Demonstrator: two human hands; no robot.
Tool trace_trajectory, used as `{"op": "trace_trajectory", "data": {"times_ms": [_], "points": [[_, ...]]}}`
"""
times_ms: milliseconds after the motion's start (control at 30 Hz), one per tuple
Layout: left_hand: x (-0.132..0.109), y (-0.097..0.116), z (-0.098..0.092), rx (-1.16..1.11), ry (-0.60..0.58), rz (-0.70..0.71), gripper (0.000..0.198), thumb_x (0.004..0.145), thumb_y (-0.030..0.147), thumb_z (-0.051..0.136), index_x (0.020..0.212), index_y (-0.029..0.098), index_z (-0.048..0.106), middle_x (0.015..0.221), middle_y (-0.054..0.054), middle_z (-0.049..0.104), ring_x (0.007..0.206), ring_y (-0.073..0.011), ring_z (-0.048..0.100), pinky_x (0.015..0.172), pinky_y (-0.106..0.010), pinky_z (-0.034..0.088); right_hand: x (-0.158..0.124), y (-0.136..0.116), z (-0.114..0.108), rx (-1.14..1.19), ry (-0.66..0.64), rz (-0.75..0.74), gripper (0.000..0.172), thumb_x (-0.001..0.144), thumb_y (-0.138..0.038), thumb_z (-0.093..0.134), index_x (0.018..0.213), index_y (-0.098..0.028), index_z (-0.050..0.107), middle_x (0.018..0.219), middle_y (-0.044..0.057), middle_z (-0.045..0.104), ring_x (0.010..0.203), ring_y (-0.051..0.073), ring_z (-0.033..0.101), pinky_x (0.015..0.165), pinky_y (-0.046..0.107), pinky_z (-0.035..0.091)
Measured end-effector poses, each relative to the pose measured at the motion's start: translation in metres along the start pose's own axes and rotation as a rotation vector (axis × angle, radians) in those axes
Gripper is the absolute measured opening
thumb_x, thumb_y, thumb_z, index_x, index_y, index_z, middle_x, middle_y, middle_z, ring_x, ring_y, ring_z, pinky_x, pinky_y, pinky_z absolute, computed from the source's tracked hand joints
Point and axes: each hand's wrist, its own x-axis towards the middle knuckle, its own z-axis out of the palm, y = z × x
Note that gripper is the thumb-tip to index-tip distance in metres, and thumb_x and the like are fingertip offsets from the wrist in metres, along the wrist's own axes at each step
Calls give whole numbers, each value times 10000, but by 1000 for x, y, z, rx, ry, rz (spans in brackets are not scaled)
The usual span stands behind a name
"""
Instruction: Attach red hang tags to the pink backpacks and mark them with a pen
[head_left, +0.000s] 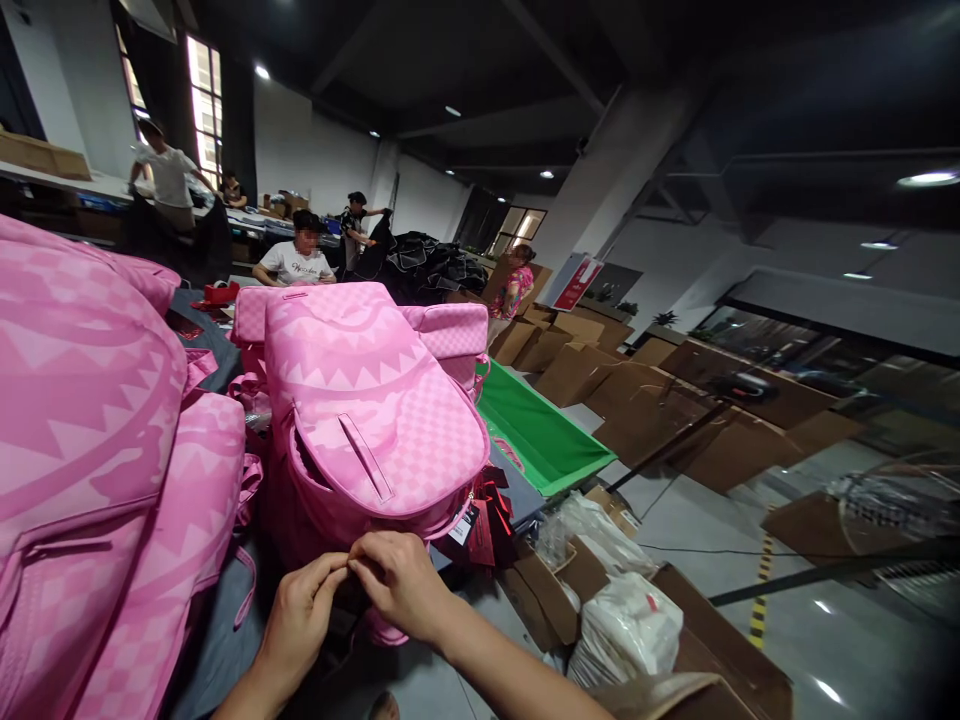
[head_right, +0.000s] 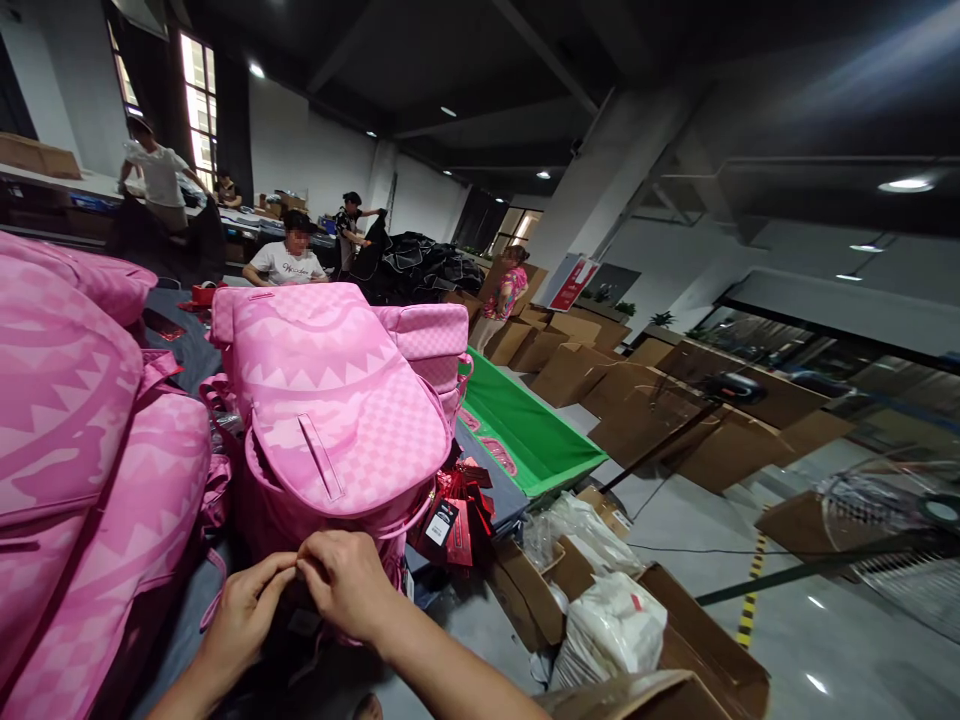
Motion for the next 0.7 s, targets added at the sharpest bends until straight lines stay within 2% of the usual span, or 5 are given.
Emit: {"op": "trace_trajectory", "data": {"times_ms": [133, 267, 433, 533, 700], "points": [[2, 4, -1, 51, 76, -104, 122, 836, 268, 546, 753, 204, 610, 699, 22, 672, 603, -123, 635, 560, -185, 493, -1, -3, -1, 72, 21, 53, 89, 877, -161, 542, 944, -193, 591, 808, 16, 671, 698, 136, 619, 637, 223, 412], [4, 9, -2, -57, -62, -106, 212, 897, 325, 487, 905, 205, 662, 766, 1, 695, 674, -134, 660, 622, -197, 515, -2, -6, -4, 101, 44, 86, 40, 890, -193, 548, 879, -197, 587, 784, 12, 656, 692, 136, 604, 647, 229, 414], [3, 13, 1, 4, -24, -138, 149, 847, 305, 550, 790, 194, 632, 727, 4, 676, 648, -137, 634, 603, -202, 490, -3, -6, -5, 148, 79, 101, 71, 876, -159, 531, 853, -197, 585, 771, 6, 649, 682, 130, 590, 651, 225, 416], [1, 14, 2, -66, -114, -122, 194, 896, 317, 491, 871, 198, 643, 761, 2, 684, 667, -130, 644, 619, -196, 493, -3, -6, -5, 184, 105, 94, 65, 871, -165, 531, 843, -194, 582, 767, 4, 642, 678, 127, 581, 648, 223, 413], [1, 20, 3, 36, -3, -119, 135, 859, 289, 534, 815, 199, 624, 726, 14, 668, 626, -122, 622, 592, -191, 468, -3, -7, -5, 216, 119, 125, 67, 853, -155, 530, 849, -192, 587, 753, -2, 638, 663, 123, 571, 645, 222, 409]]}}
